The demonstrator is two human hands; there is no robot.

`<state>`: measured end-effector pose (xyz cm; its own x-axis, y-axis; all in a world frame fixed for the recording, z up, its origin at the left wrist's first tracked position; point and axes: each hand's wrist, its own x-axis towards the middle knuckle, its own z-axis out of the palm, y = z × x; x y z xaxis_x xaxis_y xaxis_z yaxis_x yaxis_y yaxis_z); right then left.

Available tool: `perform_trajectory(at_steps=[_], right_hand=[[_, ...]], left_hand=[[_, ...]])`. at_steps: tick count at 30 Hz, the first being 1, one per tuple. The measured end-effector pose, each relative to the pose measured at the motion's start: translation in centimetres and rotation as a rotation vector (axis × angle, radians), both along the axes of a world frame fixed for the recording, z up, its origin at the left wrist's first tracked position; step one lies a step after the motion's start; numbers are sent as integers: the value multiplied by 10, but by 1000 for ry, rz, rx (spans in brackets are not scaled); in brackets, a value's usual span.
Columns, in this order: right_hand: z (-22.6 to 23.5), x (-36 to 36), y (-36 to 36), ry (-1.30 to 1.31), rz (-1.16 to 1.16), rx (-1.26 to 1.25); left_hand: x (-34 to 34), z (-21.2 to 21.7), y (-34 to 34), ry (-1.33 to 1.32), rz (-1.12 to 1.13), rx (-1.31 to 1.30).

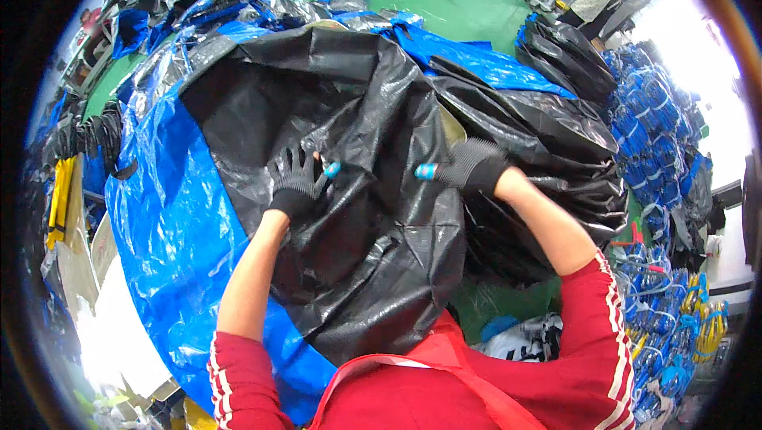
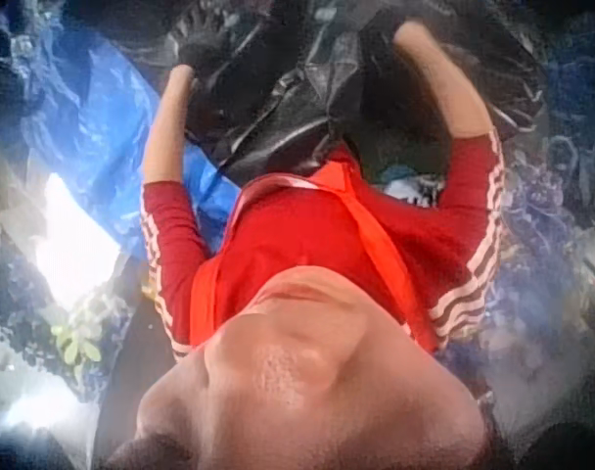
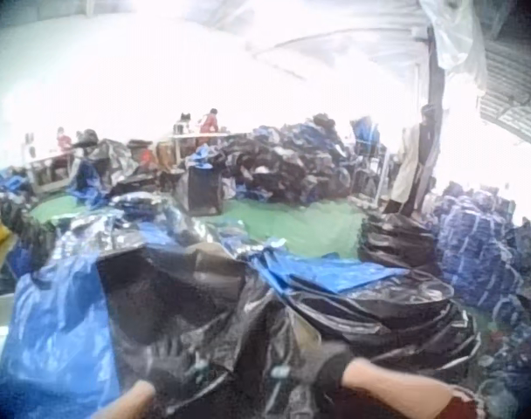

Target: The person repeatedly folds blue and black tarps and places them into clear plastic bags on a table. The person handles each tarp one at a time, folds it, and inserts it into a bag, repeating the cycle throughout the clip.

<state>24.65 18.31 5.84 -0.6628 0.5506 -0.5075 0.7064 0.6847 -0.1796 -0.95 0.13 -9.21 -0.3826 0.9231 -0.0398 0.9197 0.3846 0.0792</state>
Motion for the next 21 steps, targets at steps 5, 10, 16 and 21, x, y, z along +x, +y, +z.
perform_trajectory(at_steps=[5, 10, 16, 21], right_hand=[[-13, 84, 25, 425, -398, -370], [33, 104, 26, -216, -135, 406], [21, -48, -71, 867, 1142, 446], [-84, -106, 62, 20, 316, 543]], left_hand=[[12, -13, 11, 226, -34, 78], [8, -23, 15, 84, -57, 78], [3, -26, 9, 128, -141, 145], [13, -18, 6, 95, -121, 203]])
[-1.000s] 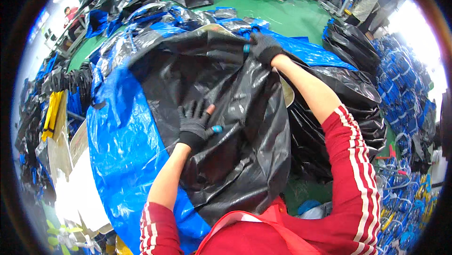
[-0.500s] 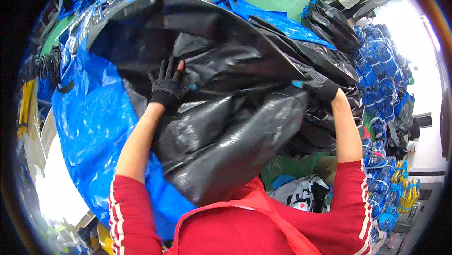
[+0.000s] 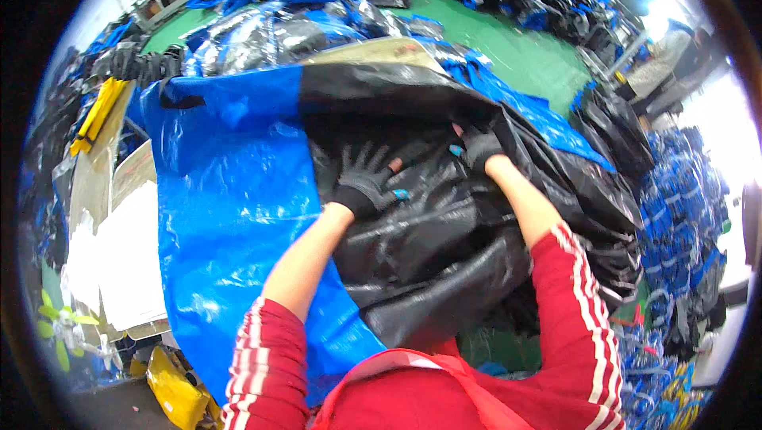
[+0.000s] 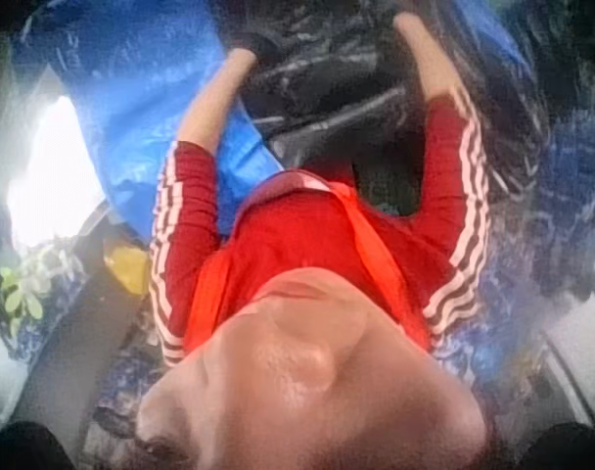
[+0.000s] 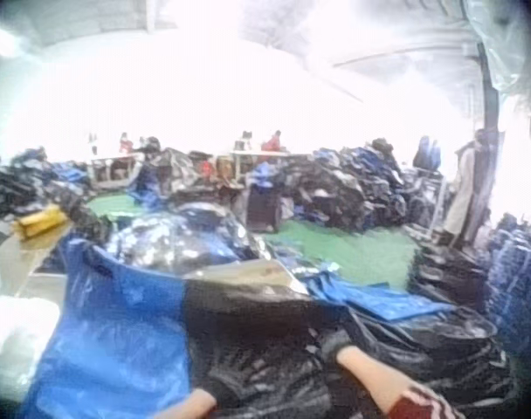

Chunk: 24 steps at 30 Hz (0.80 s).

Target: The person repeatedly folds blue and black tarps and places them into clear plastic bags on a table. The person handles each tarp one at a time, folds it, and inserts it into a bag, repeating the cycle throughout the clip.

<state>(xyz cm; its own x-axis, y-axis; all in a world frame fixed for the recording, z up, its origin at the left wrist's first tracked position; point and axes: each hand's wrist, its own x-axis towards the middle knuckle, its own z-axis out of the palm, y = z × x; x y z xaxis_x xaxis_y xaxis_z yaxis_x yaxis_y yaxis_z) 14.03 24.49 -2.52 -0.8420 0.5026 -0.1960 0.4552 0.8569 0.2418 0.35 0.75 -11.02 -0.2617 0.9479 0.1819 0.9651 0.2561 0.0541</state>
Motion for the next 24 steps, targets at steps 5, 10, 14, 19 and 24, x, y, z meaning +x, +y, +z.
perform_trajectory(at_steps=[5, 10, 14, 19, 24], right_hand=[[-87, 4, 67, 203, 29, -79], [-83, 2, 50, 84, -29, 47], [-83, -2, 46, 64, -40, 4], [-74, -18, 48, 149, -79, 151], [-26, -37, 23, -5, -111, 259]], left_hand=[[-44, 54, -67, -601, -31, 336], [-77, 64, -356, 269, 899, 188], [26, -17, -543, -168, 1224, -162], [96, -10, -554, -861, 1383, 593], [-3, 49, -568, -471, 1283, 169]])
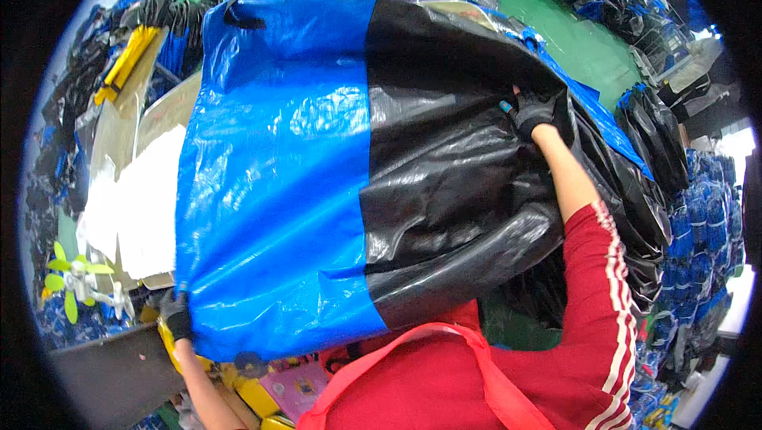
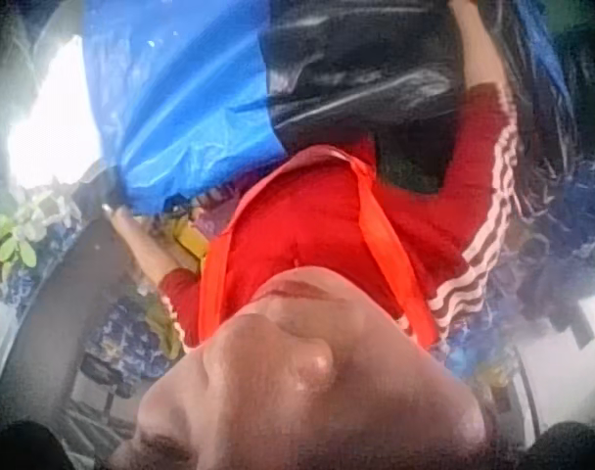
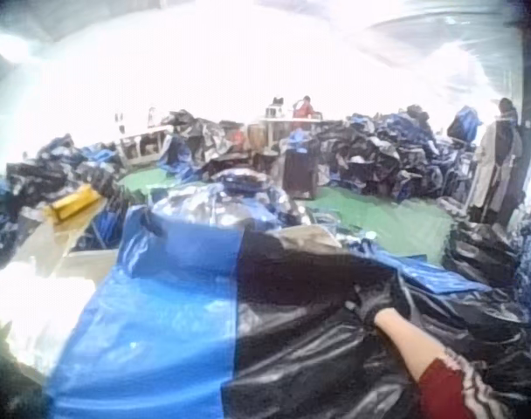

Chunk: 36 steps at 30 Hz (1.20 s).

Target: The person repeatedly folds blue and black tarps and places them into clear plastic bags on a table. The person handles each tarp one at a time, folds it, and inserts it into a bag, repeating the cycle throughout the clip.

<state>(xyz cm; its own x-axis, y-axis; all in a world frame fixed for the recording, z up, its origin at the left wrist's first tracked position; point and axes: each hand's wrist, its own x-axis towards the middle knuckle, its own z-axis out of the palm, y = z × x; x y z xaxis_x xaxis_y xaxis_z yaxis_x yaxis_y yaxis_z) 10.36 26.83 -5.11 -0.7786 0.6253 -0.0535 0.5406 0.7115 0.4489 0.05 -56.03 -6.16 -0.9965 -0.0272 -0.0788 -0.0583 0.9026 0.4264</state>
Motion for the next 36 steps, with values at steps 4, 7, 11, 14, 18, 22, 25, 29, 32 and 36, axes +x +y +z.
perform_trajectory(at_steps=[4, 7, 11, 14, 18, 22, 25, 29, 32, 36], right_hand=[[28, -8, -18, -22, -93, -247], [25, -37, -16, -47, 72, -523], [35, -124, -12, 713, 622, 119], [91, -185, -24, 643, 477, -56], [166, -148, -114, 1032, 943, -38], [149, 14, -195, 346, 818, -665], [121, 78, -210, -14, 246, -1148], [132, 85, -189, 399, 543, -533], [165, 68, -185, 664, 976, -50], [179, 28, -182, 879, 1018, 28]], left_hand=[[-44, -9, 49, 81, 84, -548], [-38, 5, 164, 409, -342, -141], [-8, 13, 347, 267, -1080, 110], [-9, -11, 443, 190, -1372, 46], [-56, -39, 508, 406, -1326, -335], [-89, -43, 520, 295, -1347, -331], [-92, -50, 499, 323, -1324, -317], [-100, -59, 465, 321, -1304, -304], [-119, -36, 456, 273, -1307, -316], [-114, 14, 465, 182, -1316, -251]])
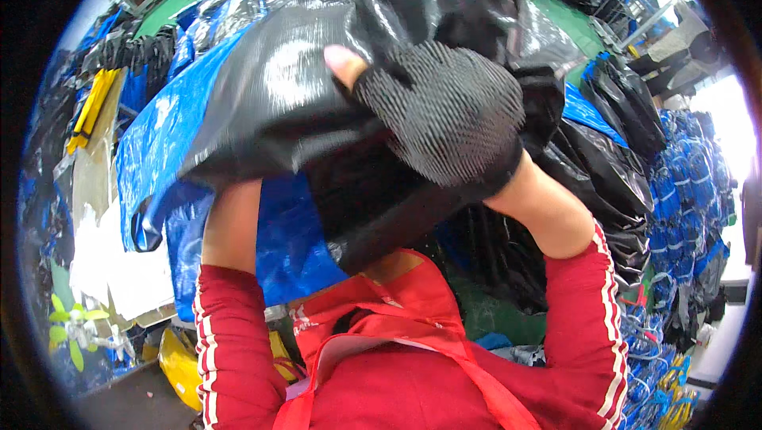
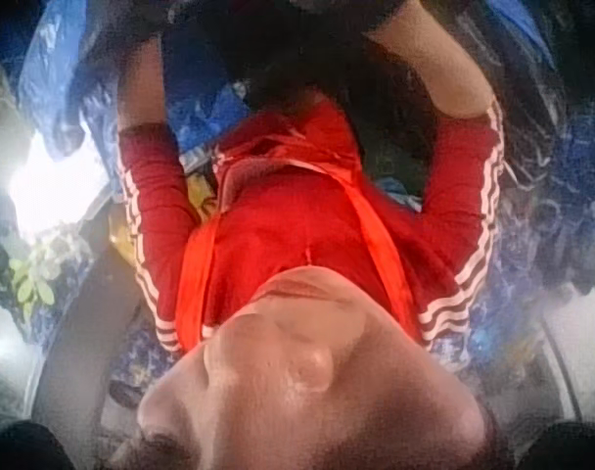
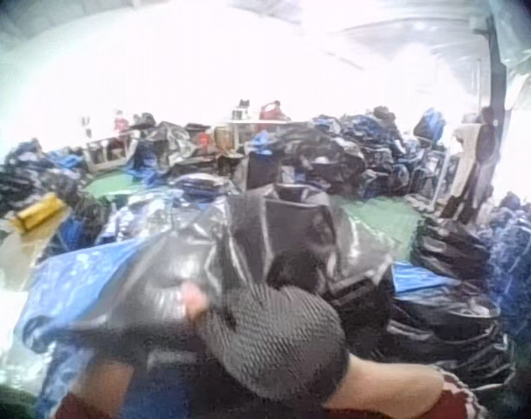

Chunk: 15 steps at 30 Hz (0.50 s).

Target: The person repeatedly folds blue and black tarps and places them into clear plastic bags on a table. The person handles each tarp one at a time, folds it, and inserts it into a bag, repeating the cycle throughout the clip.

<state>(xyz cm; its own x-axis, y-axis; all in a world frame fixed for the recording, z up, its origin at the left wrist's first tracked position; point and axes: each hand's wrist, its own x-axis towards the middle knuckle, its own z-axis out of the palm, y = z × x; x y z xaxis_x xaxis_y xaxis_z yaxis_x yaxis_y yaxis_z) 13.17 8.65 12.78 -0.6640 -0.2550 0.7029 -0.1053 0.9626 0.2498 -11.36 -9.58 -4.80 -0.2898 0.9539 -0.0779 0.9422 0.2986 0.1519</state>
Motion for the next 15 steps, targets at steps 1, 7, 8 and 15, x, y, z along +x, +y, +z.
perform_trajectory(at_steps=[1, 7, 8, 15], right_hand=[[-7, -12, 1, -37, 28, -86], [-116, -13, -1, -575, 56, -70], [-132, 5, 2, -753, 94, -59], [-170, 100, 77, -1053, 178, -195]], left_hand=[[11, 5, 5, -5, -14, 43], [99, -61, 14, 113, -49, 245], [104, -69, 5, 125, -7, 261], [140, -54, -137, 146, 380, 329]])
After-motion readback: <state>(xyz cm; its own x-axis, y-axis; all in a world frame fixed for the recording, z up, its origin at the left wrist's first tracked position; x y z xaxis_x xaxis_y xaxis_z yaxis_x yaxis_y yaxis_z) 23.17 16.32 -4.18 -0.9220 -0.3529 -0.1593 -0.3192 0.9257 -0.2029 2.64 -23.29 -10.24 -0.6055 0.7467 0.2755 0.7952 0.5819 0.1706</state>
